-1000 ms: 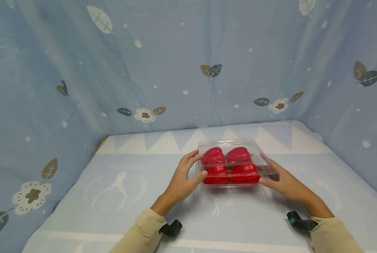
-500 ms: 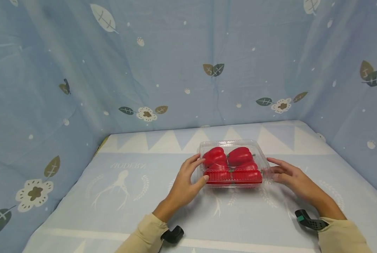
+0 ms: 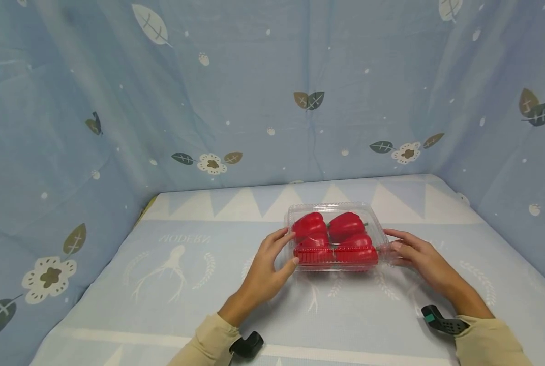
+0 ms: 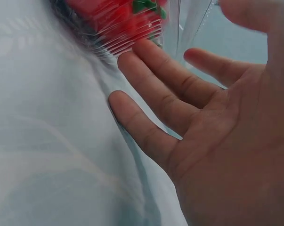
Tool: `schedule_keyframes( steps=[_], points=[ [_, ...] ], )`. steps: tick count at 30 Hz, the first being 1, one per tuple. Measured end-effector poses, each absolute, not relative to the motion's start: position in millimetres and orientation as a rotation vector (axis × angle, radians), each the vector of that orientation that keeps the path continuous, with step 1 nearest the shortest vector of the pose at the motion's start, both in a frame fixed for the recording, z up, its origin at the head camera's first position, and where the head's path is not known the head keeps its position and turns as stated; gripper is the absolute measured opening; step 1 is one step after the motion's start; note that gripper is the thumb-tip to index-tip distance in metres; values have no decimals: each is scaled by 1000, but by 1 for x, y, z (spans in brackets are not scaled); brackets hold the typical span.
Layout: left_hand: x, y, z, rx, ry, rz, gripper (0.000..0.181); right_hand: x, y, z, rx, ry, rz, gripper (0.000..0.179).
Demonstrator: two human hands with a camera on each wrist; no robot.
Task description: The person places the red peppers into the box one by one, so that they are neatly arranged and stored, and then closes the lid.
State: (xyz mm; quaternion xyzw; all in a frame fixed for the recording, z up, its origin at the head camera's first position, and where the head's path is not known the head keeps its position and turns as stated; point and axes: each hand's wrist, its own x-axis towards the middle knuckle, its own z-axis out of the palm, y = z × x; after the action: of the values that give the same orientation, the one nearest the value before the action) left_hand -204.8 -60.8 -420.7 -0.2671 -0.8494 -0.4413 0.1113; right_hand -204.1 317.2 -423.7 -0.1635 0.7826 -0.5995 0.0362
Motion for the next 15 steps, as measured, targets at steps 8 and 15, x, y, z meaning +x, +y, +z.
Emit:
schedule_keyframes(
  steps=[8,15],
  points=[
    [-204,-64,-421,-734,-2460,-1445,54,-202,317,-424,-458,2489,-1759,56],
    [-203,-69,-425,-639,-2460,-1617,48,-201,318,-424,-546,2426,-1787,58]
  ],
)
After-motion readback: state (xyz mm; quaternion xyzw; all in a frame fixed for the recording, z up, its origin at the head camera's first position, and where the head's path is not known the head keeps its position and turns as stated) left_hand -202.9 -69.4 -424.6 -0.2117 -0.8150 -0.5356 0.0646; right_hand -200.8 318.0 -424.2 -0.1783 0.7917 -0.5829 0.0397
